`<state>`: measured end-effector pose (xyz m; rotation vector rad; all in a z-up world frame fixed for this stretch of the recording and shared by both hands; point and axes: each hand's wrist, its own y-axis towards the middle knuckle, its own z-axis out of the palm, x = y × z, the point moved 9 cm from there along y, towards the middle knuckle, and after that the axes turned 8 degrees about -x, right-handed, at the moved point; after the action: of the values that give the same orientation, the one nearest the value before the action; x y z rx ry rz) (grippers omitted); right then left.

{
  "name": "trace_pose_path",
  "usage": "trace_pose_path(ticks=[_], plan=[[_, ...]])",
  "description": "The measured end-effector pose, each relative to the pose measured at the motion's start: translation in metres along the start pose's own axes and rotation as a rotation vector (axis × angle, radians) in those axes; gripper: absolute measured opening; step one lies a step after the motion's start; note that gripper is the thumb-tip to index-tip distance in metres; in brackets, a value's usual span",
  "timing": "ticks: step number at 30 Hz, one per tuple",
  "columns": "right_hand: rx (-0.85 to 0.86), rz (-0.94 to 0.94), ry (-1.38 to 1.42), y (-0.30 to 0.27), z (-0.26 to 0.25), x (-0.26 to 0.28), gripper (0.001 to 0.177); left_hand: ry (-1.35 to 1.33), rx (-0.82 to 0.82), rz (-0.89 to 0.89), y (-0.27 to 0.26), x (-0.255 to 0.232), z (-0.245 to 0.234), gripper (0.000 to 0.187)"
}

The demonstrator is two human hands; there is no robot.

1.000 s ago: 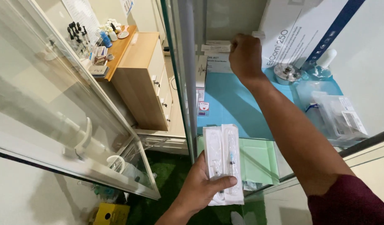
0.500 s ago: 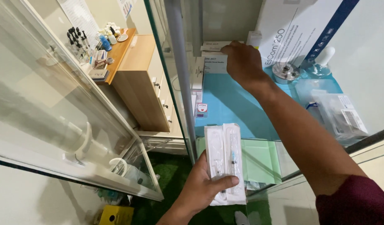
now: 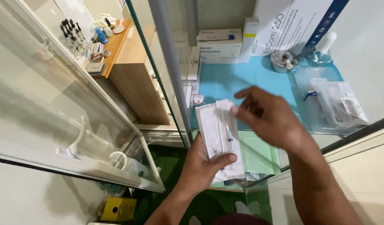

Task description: The person organizes medical supplies by moving items from a desk to a glass cabinet. They place small boxes and packaged items onto shelves inside the cabinet, then return to the desk to gather more supplies, including syringes and packaged tools, before placing them in the cabinet.

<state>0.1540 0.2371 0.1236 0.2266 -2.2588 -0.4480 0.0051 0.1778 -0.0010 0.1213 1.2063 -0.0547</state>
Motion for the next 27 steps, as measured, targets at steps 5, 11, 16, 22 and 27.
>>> trace_pose_path(ticks=[5,11,16,22,27], plan=[[0.223,0.243,0.373,-0.049,0.027,-0.027,0.049,-0.088,0.026,-0.048,0.005,0.009,0.012,0.069],[0.095,0.326,0.195,-0.033,0.003,-0.058,0.056,-0.066,0.002,-0.015,0.009,0.011,0.015,0.07],[-0.149,0.256,0.103,0.045,-0.017,-0.097,0.046,-0.033,-0.007,-0.013,0.005,0.011,0.012,0.071],[-0.283,-0.055,-0.235,0.096,0.014,-0.155,0.029,-0.053,0.015,-0.026,-0.003,0.005,0.018,0.071],[-0.327,-0.149,-0.435,0.052,-0.014,-0.086,0.015,-0.048,0.016,-0.007,-0.003,0.004,0.012,0.071]])
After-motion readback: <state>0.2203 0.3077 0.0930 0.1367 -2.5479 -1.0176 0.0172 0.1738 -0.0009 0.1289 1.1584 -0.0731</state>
